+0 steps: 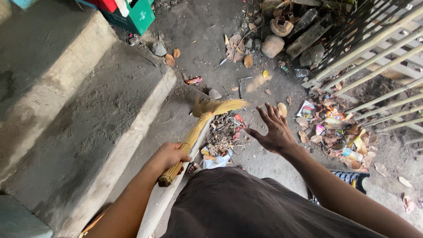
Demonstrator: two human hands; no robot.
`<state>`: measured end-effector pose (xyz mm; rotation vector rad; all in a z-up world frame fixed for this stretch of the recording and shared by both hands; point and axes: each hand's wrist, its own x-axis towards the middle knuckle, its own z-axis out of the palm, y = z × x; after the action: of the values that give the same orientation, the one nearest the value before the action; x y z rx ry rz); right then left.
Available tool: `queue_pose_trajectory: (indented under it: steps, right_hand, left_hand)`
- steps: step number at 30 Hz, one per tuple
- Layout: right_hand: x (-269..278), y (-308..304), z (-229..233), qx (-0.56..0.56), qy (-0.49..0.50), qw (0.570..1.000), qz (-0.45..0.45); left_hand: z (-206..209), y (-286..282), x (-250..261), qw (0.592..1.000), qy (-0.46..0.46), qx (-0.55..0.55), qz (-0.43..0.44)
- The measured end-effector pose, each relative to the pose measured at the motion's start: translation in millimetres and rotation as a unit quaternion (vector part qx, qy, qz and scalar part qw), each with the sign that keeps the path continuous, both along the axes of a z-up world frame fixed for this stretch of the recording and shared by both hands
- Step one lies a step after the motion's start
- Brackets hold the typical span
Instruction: The person sweeps dirt and debris off the steps and the ground using a handheld broom.
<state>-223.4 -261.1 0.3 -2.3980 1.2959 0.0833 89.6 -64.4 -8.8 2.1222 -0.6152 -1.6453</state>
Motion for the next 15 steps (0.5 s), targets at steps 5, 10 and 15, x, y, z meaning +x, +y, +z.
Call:
queue_pose_trajectory:
  steps: [5,10,15]
  right_hand:
    - [0,-9,6,0.004,0.009,1.000,0.008]
    - [-6,-18,9,-0.016,-0.004,1.000,0.006]
    - [4,-20,5,-0.016,0.019,1.000,0.002]
  left_hand:
    - [-115,-25,26,0.995,-0.002,0.066,0.069]
    - [-146,1,58,0.963,-0.245,0.108,-0.006]
    - [-86,24,76,0.968,-0.247,0.029,0.037]
